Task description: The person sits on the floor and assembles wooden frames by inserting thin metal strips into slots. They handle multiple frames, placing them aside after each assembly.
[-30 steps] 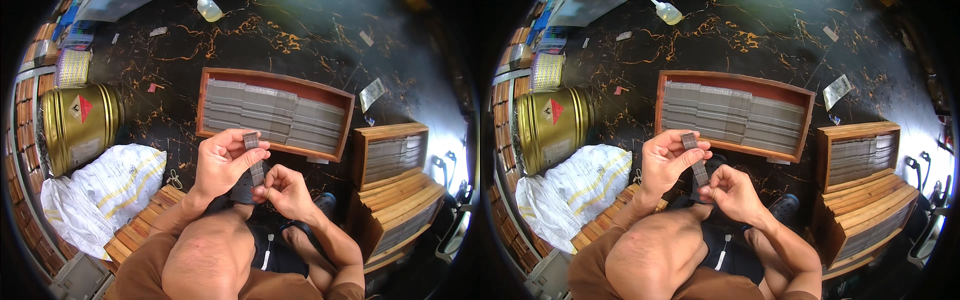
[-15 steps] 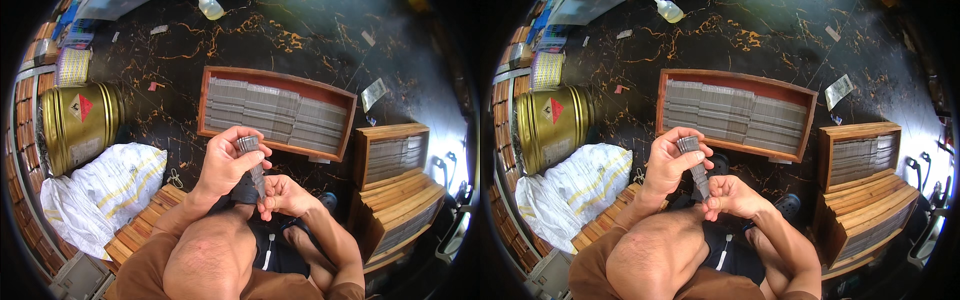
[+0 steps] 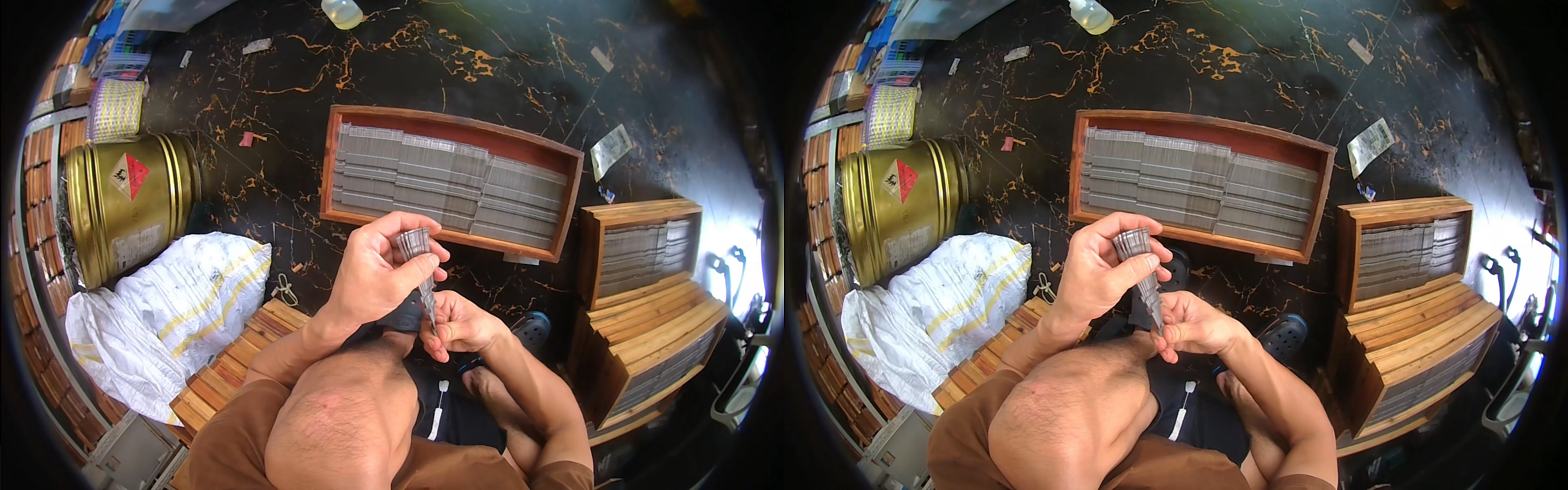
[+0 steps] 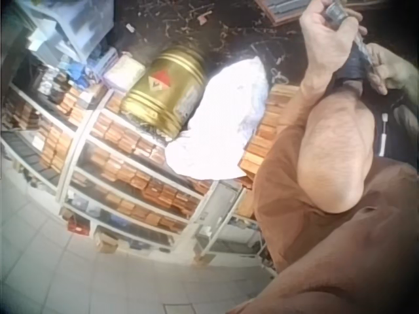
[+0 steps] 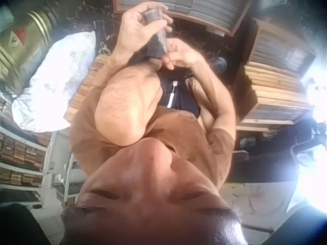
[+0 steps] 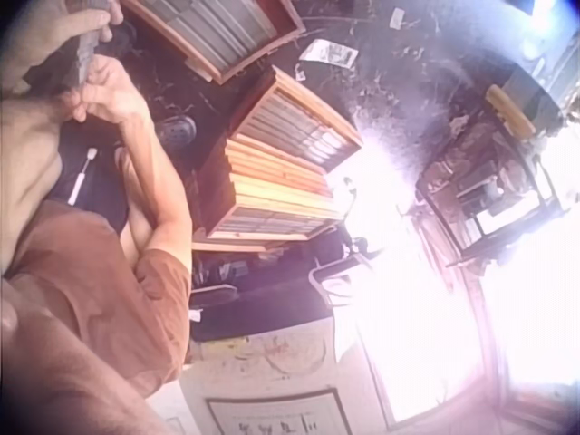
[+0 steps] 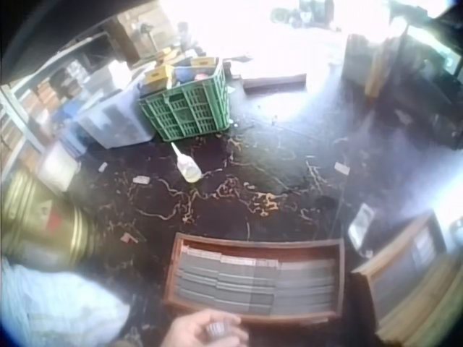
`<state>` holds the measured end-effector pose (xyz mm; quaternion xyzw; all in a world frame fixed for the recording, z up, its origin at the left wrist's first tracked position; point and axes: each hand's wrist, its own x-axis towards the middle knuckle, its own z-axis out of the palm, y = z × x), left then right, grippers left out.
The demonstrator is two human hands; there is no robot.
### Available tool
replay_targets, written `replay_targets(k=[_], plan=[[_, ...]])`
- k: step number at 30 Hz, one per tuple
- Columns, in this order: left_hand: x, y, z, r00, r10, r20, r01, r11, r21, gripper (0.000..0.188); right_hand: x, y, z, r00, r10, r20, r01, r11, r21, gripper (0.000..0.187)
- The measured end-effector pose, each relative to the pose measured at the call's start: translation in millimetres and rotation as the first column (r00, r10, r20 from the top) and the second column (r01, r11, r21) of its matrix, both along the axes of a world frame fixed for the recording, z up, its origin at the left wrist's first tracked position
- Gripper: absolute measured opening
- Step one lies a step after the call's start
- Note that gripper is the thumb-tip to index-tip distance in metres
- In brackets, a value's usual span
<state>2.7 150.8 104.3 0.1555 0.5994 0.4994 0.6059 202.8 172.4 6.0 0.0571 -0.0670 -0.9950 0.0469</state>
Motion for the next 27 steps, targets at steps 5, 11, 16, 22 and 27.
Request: replay_targets(k=[5,11,16,22,27], plan=[[-1.5,0.3,1.0,0.999,-0.035,0.009,0.035,0.999,0.008,0.032,0.0,-3.6,-2.2,1.0,-0.006,-0.017,0.005,0.999,-0.05,0.027],[-2.1,-1.1,-1.4,0.998,-0.059,0.005,0.059,0.998,0.035,0.031,0.2,-4.7,-2.5,0.999,-0.006,-0.035,0.004,0.999,-0.047,0.025],[-0.9,0.4,-11.5,1.0,0.014,0.019,-0.014,1.0,0.028,0.03,-6.5,-0.2,8.2,0.97,-0.065,0.236,0.012,0.976,0.22,0.022],[-2.9,-9.5,-51.8,0.995,0.075,0.061,-0.072,0.996,-0.057,0.029,-28.1,15.4,21.4,0.731,-0.343,0.59,-0.195,0.723,0.662,0.023],[-1.0,-5.0,-62.0,0.993,-0.037,0.114,0.05,0.991,-0.121,0.02,-23.8,17.2,23.1,0.661,-0.456,0.596,-0.313,0.553,0.772,0.024]])
